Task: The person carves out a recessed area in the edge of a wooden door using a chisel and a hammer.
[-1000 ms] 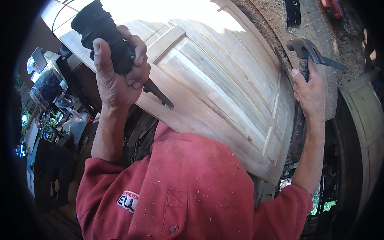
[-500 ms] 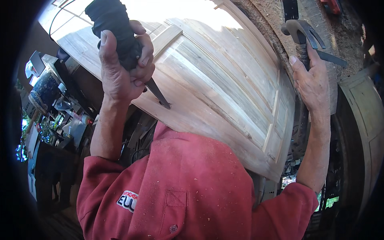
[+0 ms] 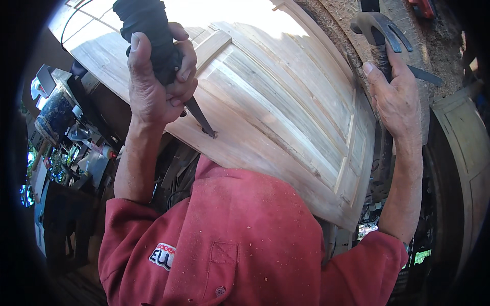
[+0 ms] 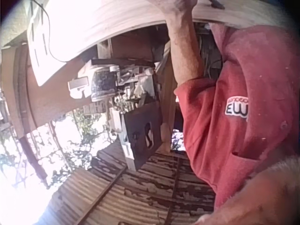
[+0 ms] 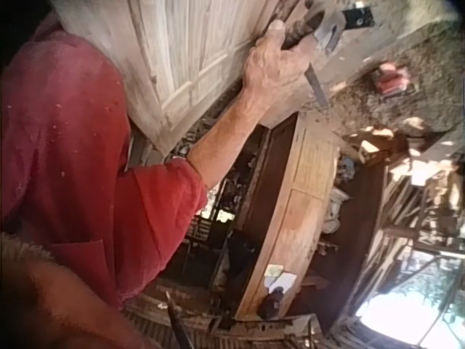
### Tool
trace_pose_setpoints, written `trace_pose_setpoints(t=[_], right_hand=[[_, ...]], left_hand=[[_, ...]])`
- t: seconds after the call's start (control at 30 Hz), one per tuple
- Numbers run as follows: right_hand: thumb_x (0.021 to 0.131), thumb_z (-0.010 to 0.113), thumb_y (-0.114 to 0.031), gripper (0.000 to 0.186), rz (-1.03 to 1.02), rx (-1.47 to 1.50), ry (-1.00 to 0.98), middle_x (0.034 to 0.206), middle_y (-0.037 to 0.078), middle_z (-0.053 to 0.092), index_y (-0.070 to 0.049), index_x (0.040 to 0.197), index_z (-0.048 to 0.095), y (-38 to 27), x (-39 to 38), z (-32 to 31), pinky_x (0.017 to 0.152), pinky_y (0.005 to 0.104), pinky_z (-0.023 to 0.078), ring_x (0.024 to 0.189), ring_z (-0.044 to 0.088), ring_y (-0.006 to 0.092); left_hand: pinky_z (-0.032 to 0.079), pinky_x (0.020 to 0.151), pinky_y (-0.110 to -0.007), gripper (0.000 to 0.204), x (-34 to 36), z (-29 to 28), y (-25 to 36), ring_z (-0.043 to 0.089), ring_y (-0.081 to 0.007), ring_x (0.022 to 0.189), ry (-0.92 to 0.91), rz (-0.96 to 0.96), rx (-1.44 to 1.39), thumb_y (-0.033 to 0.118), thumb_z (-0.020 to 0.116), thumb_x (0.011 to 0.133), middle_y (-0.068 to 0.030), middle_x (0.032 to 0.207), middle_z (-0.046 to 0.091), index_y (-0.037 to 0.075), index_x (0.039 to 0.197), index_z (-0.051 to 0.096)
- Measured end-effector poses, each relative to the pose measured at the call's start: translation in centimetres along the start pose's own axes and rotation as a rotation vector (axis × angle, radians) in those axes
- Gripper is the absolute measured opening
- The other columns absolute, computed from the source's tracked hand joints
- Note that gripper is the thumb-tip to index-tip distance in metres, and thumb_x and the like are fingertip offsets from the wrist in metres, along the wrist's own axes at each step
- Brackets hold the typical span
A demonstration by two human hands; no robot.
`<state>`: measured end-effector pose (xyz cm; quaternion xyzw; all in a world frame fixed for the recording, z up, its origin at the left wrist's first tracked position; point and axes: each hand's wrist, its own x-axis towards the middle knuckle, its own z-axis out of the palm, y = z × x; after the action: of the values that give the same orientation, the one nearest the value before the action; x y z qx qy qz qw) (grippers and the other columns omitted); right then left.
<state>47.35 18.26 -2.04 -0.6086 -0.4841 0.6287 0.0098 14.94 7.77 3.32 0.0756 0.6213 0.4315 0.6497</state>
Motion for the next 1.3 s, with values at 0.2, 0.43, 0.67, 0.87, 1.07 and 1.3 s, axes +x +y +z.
trace_pose_setpoints(t=[0.2, 0.43, 0.67, 0.87, 1.07, 1.3], right_hand=[[0.099, 0.066, -0.018, 0.064, -0.154, -0.078, 0.009, 0.07, -0.007, 0.046, -0.003, 0.154, 0.036, -1.5, 0.4, 0.0, 0.048, 0.0186, 0.029, 0.056, 0.037, 0.0009], [0.098, 0.068, -0.023, 0.052, -0.41, -0.16, -0.063, 0.073, -0.006, 0.051, -0.005, 0.144, 0.052, -11.9, 0.2, 1.3, 0.053, 0.0195, 0.031, 0.06, 0.039, 0.0018], [0.098, 0.065, -0.02, 0.048, -0.573, -0.283, -0.065, 0.074, -0.002, 0.054, -0.003, 0.141, 0.053, -11.5, 2.0, 1.8, 0.055, 0.0229, 0.035, 0.062, 0.044, 0.0062], [0.097, 0.063, -0.018, 0.045, -0.632, -0.338, -0.033, 0.075, 0.001, 0.056, -0.002, 0.139, 0.054, -11.7, 2.1, 1.2, 0.057, 0.0259, 0.039, 0.064, 0.049, 0.0099], [0.097, 0.061, -0.016, 0.043, -0.71, -0.378, -0.004, 0.076, 0.005, 0.058, -0.001, 0.136, 0.056, -13.5, 3.7, 0.7, 0.058, 0.0288, 0.043, 0.065, 0.053, 0.0137], [0.096, 0.059, -0.013, 0.04, -0.782, -0.4, -0.002, 0.078, 0.009, 0.061, 0.0, 0.133, 0.057, -14.7, 4.5, 1.3, 0.061, 0.0322, 0.047, 0.067, 0.058, 0.018]], left_hand=[[0.025, 0.037, -0.023, 0.058, -0.5, 0.2, -0.8, 0.032, -0.0068, 0.038, 0.031, -0.032, 0.086, 0.061, 0.051, 0.097, -0.006, 0.065, 0.051, 0.005, 0.112, 0.051], [0.025, 0.036, -0.023, 0.063, -0.4, -0.9, 0.0, 0.032, -0.0069, 0.038, 0.05, 0.09, -0.013, 0.066, 0.052, 0.095, -0.0062, 0.066, 0.051, 0.006, 0.115, 0.049], [0.025, 0.037, -0.023, 0.063, -0.3, -0.3, -0.1, 0.031, -0.0068, 0.039, 0.015, 0.017, 0.014, 0.066, 0.052, 0.095, -0.0061, 0.065, 0.05, 0.006, 0.115, 0.049], [0.024, 0.034, -0.021, 0.066, -0.3, -0.3, -0.6, 0.026, -0.005, 0.039, 0.01, 0.032, 0.033, 0.071, 0.048, 0.095, -0.0036, 0.066, 0.048, 0.009, 0.116, 0.053], [0.024, 0.037, -0.024, 0.064, -0.2, -0.5, -0.4, 0.032, -0.0068, 0.04, 0.011, 0.022, 0.004, 0.068, 0.049, 0.095, -0.0051, 0.065, 0.049, 0.006, 0.114, 0.048], [0.024, 0.038, -0.023, 0.065, 0.0, -0.6, -0.1, 0.032, -0.0066, 0.04, 0.005, 0.007, 0.025, 0.069, 0.05, 0.094, -0.0041, 0.064, 0.049, 0.006, 0.114, 0.049]])
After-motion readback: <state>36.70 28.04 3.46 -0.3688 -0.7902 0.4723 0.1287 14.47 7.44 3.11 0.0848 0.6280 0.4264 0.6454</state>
